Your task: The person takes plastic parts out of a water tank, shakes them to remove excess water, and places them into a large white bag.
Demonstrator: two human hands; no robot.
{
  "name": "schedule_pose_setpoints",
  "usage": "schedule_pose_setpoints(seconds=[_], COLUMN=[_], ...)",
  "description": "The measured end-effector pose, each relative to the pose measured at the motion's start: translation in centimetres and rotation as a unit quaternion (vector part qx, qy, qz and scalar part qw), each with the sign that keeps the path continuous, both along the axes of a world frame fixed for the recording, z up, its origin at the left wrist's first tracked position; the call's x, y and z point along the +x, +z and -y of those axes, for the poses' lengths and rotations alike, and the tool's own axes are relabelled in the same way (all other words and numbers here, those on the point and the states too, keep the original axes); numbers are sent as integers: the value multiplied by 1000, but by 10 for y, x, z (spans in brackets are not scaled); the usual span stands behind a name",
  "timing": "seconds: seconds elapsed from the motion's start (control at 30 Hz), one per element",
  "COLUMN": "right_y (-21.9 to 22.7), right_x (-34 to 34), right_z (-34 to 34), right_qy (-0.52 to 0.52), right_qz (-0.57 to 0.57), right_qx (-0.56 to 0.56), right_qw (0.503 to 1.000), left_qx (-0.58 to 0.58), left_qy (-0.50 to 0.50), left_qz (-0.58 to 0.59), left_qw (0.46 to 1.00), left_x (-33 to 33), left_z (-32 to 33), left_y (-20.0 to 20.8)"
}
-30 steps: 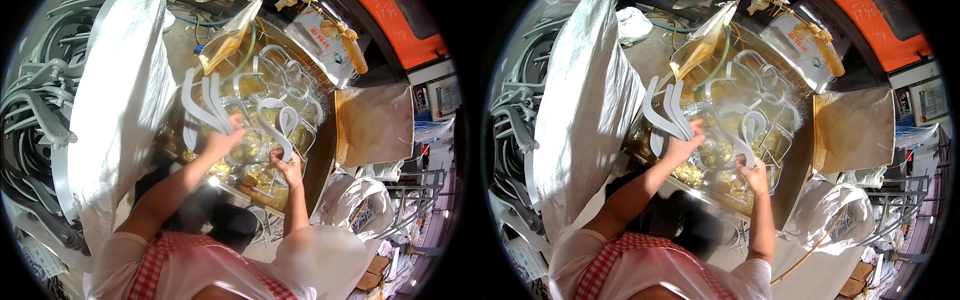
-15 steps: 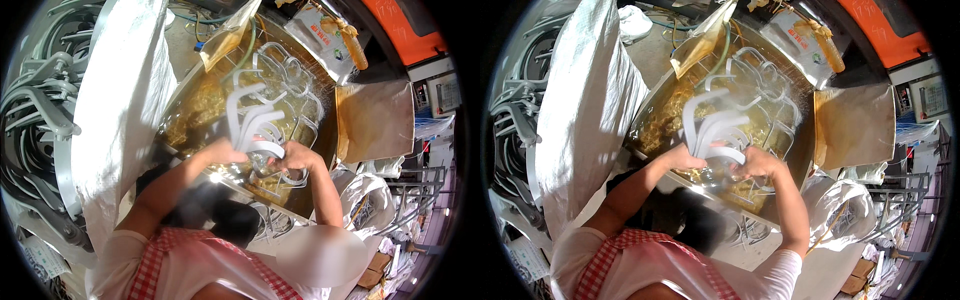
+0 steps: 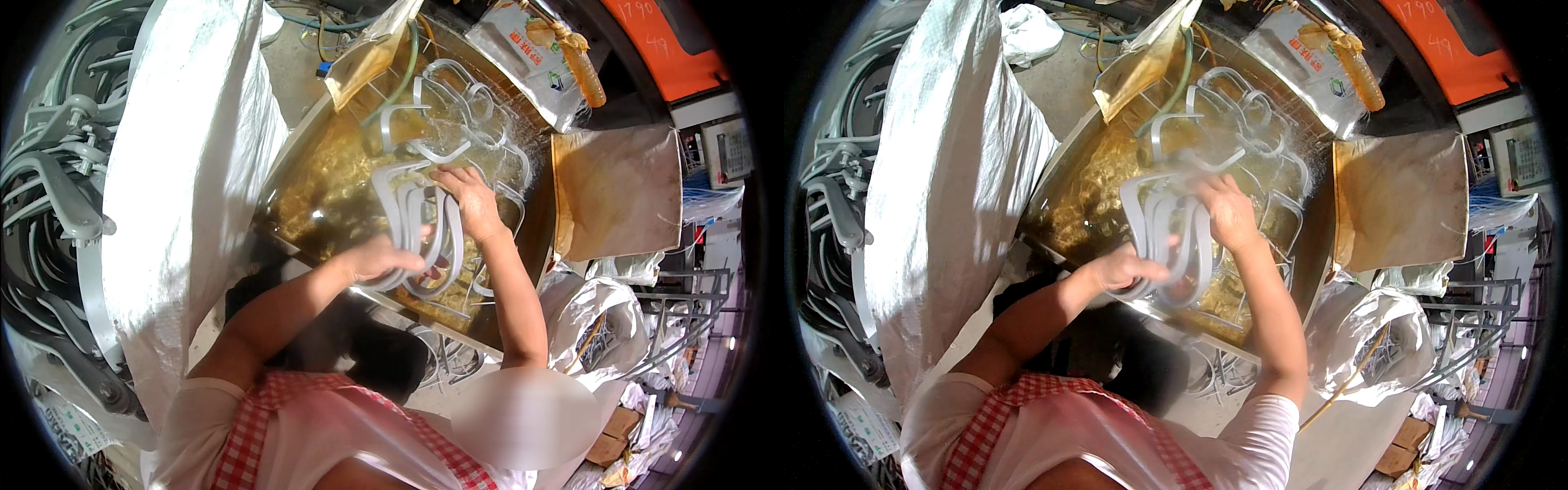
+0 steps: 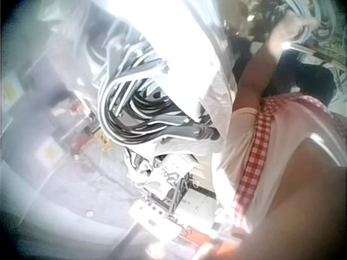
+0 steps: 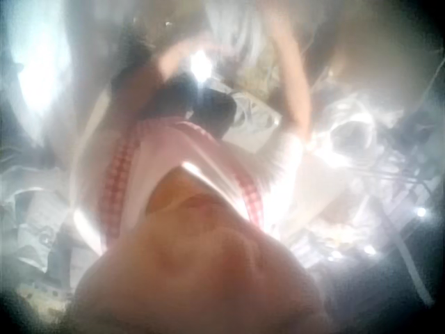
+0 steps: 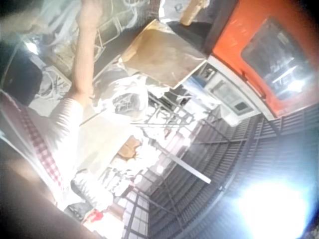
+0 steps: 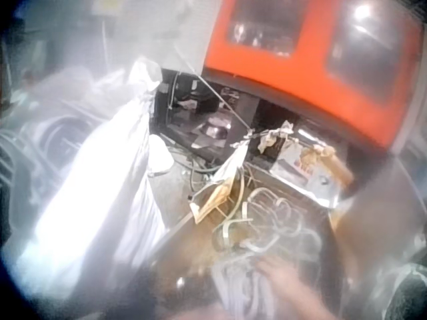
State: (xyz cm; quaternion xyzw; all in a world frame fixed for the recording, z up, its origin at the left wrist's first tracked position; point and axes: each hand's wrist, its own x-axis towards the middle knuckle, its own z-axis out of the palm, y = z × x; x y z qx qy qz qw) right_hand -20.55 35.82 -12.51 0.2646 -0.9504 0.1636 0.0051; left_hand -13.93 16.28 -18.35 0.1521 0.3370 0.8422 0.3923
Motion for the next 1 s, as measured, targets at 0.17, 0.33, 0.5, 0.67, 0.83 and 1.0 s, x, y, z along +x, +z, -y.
schedule_pose_setpoints(seconds=[0.17,0.33,0.5,0.67,0.83,1.0], right_y=[-17,-37,-44,-32,-26,-16], right_x=[-5,-2,5,2,14,18], right_z=[-21,-26,0,12,26,29], right_qy=[-2,-94,-132,97,95,44], right_qz=[116,88,138,11,178,338], right_qx=[-15,60,-38,-28,-128,-172], right_qw=[993,990,981,995,971,924], left_qx=[76,91,122,121,105,138], left_qy=[-51,-15,14,-65,-248,-276], left_qz=[69,51,121,144,92,155], left_qw=[993,994,985,980,959,939], left_x=[-5,-2,-5,-7,-8,-4], left_z=[9,4,0,4,19,27], left_y=[4,-4,0,-5,9,19])
